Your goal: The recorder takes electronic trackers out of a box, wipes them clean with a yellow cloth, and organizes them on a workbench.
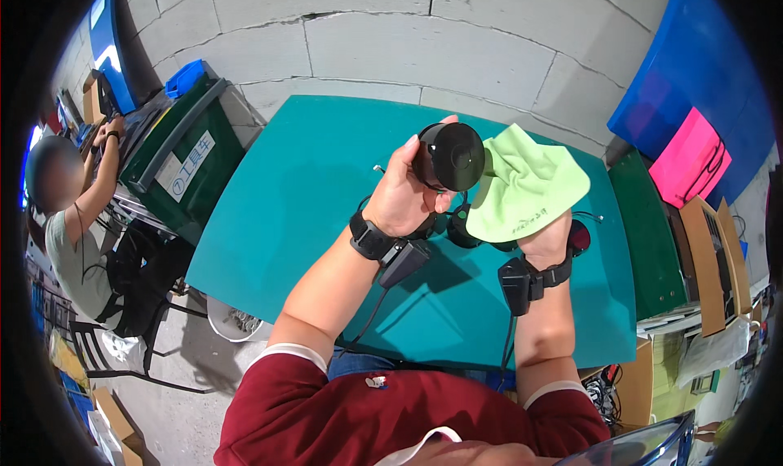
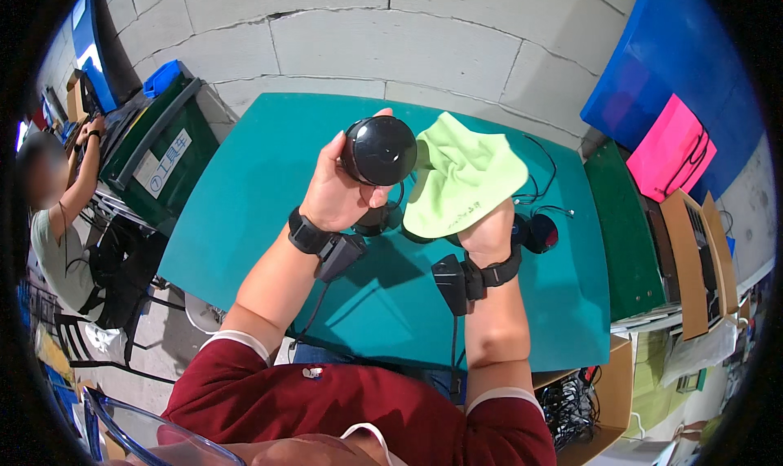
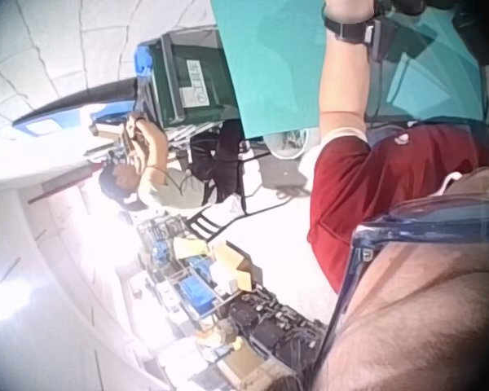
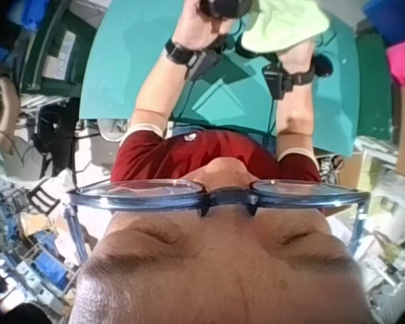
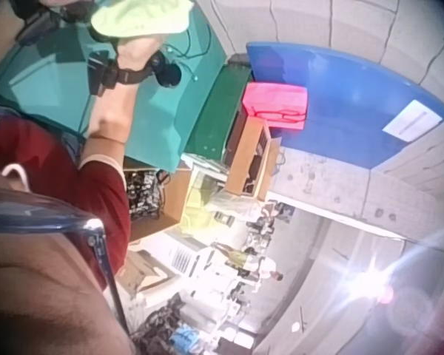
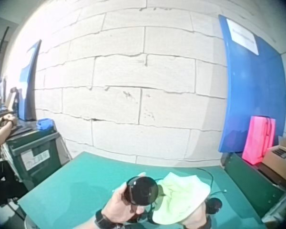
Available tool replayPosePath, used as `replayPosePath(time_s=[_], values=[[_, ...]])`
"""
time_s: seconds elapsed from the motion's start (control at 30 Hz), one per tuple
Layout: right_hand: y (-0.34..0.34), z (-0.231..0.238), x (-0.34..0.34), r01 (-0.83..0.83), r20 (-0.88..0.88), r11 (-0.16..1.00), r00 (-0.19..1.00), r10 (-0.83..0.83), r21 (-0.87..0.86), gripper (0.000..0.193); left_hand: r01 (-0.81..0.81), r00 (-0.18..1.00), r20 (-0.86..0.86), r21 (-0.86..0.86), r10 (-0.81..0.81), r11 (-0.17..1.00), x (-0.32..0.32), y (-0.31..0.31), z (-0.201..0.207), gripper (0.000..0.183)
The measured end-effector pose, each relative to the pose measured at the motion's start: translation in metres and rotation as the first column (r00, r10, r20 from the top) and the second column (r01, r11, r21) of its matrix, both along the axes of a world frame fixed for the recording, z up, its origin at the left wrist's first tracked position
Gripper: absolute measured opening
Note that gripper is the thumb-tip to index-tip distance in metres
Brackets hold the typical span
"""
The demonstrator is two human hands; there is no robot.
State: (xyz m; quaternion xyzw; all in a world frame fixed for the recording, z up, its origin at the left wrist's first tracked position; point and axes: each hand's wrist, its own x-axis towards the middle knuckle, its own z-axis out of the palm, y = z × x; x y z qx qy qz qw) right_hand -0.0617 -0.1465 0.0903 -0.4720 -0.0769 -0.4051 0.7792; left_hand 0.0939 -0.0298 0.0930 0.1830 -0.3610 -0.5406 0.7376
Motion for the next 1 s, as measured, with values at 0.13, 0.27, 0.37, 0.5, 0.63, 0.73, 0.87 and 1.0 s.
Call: replayPosePath(time_s=[0.13, 0.27, 0.37, 0.5, 0.63, 0.73, 0.87, 1.0], values=[[0.009, -0.001, 0.004, 0.036, -0.114, 0.991, 0.992, -0.051, -0.129, 0.043, -0.27, 0.916, 0.331, 0.095, 0.226, 0.958, -0.01, 0.005, 0.004, 0.058], [0.014, -0.003, 0.008, -0.03, -0.297, 0.986, 0.955, -0.021, -0.166, 0.049, -0.396, 0.727, 0.592, -0.051, 0.348, 0.917, -0.016, 0.008, 0.008, 0.071], [0.016, -0.004, 0.011, -0.062, -0.246, 0.981, 0.969, 0.015, -0.185, 0.05, -0.485, 0.448, 0.789, -0.181, 0.42, 0.856, -0.02, 0.01, 0.008, 0.084], [0.019, -0.004, 0.014, -0.049, -0.226, 0.975, 0.974, -0.002, -0.218, 0.05, -0.475, 0.294, 0.839, -0.288, 0.459, 0.831, -0.025, 0.011, 0.011, 0.084], [0.024, -0.001, 0.012, -0.061, -0.143, 0.957, 0.99, 0.021, -0.283, 0.048, -0.46, 0.196, 0.824, -0.401, 0.532, 0.792, -0.03, 0.015, 0.015, 0.085], [0.025, 0.004, 0.004, -0.01, -0.122, 0.913, 0.992, -0.044, -0.408, 0.047, -0.446, 0.047, 0.747, -0.578, 0.663, 0.683, -0.032, 0.012, 0.015, 0.085], [0.033, 0.014, -0.006, 0.084, -0.017, 0.892, 0.995, -0.102, -0.445, 0.044, -0.389, 0.032, 0.631, -0.706, 0.775, 0.591, -0.037, 0.006, 0.016, 0.091], [0.038, 0.025, -0.012, -0.087, 0.147, 0.996, 0.985, 0.087, -0.005, 0.045, -0.561, 0.149, 0.798, -0.417, 0.583, 0.715, -0.046, 0.017, 0.02, 0.095]])
